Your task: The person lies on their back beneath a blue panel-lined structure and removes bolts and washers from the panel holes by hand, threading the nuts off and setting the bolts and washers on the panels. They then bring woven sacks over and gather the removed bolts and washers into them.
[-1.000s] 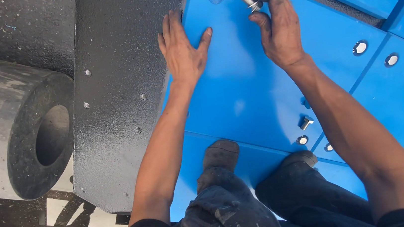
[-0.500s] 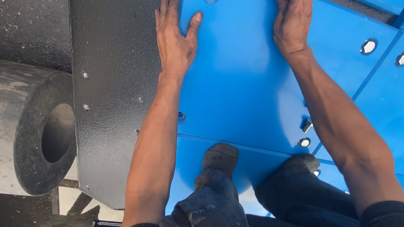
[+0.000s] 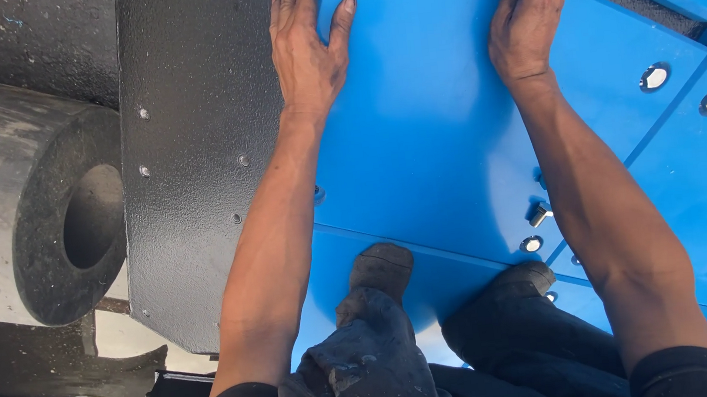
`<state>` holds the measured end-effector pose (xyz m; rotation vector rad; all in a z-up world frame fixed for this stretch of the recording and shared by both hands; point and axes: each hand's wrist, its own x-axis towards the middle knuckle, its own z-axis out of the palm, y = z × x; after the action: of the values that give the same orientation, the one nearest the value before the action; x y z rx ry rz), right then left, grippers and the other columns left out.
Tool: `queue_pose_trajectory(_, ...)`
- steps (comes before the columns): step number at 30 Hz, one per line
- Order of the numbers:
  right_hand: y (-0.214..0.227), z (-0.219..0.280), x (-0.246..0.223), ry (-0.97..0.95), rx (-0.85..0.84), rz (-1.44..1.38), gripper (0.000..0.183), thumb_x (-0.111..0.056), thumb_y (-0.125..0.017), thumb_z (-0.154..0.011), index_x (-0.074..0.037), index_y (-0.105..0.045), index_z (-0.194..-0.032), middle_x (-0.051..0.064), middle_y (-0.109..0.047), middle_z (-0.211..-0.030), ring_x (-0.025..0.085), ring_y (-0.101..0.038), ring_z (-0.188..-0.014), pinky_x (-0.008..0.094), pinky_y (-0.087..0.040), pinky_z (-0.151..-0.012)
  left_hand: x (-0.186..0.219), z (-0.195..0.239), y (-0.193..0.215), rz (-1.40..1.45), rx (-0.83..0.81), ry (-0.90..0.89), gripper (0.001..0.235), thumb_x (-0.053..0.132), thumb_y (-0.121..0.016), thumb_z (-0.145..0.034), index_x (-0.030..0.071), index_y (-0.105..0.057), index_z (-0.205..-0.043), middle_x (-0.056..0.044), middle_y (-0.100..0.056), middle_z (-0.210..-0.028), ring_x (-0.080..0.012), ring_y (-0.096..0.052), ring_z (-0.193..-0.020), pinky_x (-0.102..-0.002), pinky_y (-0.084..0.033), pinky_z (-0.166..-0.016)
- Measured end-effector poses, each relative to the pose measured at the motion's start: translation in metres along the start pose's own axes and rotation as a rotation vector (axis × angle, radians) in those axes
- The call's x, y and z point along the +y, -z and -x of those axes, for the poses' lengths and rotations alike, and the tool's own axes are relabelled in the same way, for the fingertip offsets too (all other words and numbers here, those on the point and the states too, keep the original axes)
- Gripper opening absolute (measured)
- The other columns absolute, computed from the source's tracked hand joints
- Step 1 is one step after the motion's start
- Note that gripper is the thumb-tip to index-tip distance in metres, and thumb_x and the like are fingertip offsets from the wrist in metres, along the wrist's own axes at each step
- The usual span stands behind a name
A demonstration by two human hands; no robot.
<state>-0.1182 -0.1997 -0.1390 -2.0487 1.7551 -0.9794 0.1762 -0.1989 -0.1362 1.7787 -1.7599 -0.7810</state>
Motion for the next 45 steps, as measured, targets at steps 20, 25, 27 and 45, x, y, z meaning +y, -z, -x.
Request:
queue_pose_trajectory(20, 0.033, 0.004, 0.033, -0.165, 0.072, -0.138, 0.017, -0.015, -0.06, -0.125, 0.0, -0.057, -0.117, 0.016, -0.065, -0.103, 0.026, -0.06, -0.089, 0.035, -0.051, -0.08, 0.004, -0.005, 0.005, 0.02, 0.062, 0.017, 0.055, 0.05, -0.066, -0.105, 0.01, -0.062, -0.142, -0.015, -0.062, -0.147, -0.0359, -0.054, -0.144, -0.053, -0.037, -0.129)
queue_pose_trajectory(25, 0.093, -0.023, -0.084, -0.225, -0.129, -0.582, 0.02, -0.008, -0.058, -0.116, -0.002, -0.048, -0.132, 0.014, -0.065, -0.115, 0.022, -0.07, -0.104, 0.032, -0.063, -0.086, 0.011, -0.005, 0.009, 0.073, 0.056, 0.07, 0.051, 0.048, -0.069, -0.1, 0.009, -0.067, -0.133, -0.017, -0.067, -0.137, -0.0382, -0.055, -0.138, -0.05, -0.047, -0.117)
queue_pose_trajectory(27, 0.093, -0.018, -0.103, -0.163, -0.192, -0.551, 0.037, -0.003, -0.063, -0.113, -0.002, -0.04, -0.141, 0.015, -0.062, -0.121, 0.021, -0.069, -0.106, 0.031, -0.062, -0.084, 0.008, -0.004, 0.004, 0.047, 0.102, 0.019, 0.052, 0.046, -0.071, -0.1, 0.007, -0.067, -0.134, -0.02, -0.066, -0.135, -0.0422, -0.051, -0.137, -0.054, -0.044, -0.114)
queue_pose_trajectory(45, -0.017, -0.08, -0.102, 0.483, -0.418, 0.083, 0.029, 0.001, -0.073, -0.093, -0.005, -0.07, -0.121, 0.012, -0.071, -0.109, 0.035, -0.066, -0.105, 0.046, -0.053, -0.088, 0.018, -0.01, 0.011, 0.03, 0.121, 0.135, 0.044, 0.048, -0.075, -0.094, 0.01, -0.074, -0.116, -0.011, -0.072, -0.121, -0.0337, -0.062, -0.121, -0.046, -0.049, -0.11)
